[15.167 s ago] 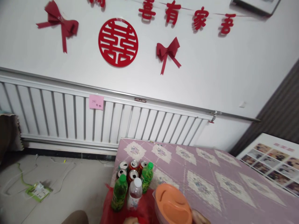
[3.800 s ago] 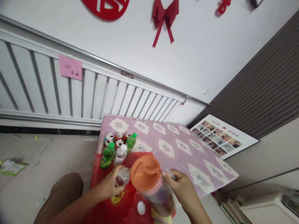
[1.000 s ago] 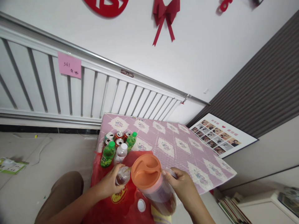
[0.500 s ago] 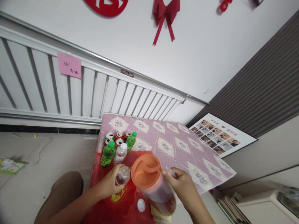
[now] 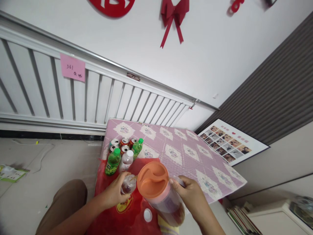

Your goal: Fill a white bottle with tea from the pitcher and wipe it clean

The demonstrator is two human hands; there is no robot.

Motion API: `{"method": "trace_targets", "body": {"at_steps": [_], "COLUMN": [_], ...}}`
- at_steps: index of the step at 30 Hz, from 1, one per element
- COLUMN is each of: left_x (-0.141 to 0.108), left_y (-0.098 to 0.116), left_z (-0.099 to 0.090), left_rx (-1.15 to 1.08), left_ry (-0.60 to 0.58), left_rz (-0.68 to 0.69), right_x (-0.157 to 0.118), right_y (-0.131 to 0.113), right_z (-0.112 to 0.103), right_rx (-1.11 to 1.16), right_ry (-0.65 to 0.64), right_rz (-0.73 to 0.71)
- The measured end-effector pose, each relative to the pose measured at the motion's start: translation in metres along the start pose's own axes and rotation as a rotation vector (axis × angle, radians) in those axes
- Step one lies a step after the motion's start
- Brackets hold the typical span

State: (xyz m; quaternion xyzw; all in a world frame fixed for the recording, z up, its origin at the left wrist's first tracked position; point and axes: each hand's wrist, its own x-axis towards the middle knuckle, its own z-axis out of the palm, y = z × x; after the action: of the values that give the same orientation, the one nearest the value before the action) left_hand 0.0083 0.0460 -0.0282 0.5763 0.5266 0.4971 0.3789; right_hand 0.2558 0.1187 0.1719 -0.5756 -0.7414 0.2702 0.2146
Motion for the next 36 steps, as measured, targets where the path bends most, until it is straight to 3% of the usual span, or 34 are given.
{"method": "trace_targets", "body": {"at_steps": [7,36], "left_x": [0.0005,0.0010], "left_y": [-0.0015,-0.0011], "left_z": [0.0004,0.0005], "left_rx": [0.000,0.000], "left_ry": [0.001,-0.011], "left_rz": [0.009,0.021], "right_x": [0.0010,-0.0004], "right_y": [-0.0024,0.0006], "right_z": [0.0016,-0.0018], "right_rx": [-0.038,-0.036], "right_ry": [0.038,-0.025], "right_rz": [-0.019,0.012]}}
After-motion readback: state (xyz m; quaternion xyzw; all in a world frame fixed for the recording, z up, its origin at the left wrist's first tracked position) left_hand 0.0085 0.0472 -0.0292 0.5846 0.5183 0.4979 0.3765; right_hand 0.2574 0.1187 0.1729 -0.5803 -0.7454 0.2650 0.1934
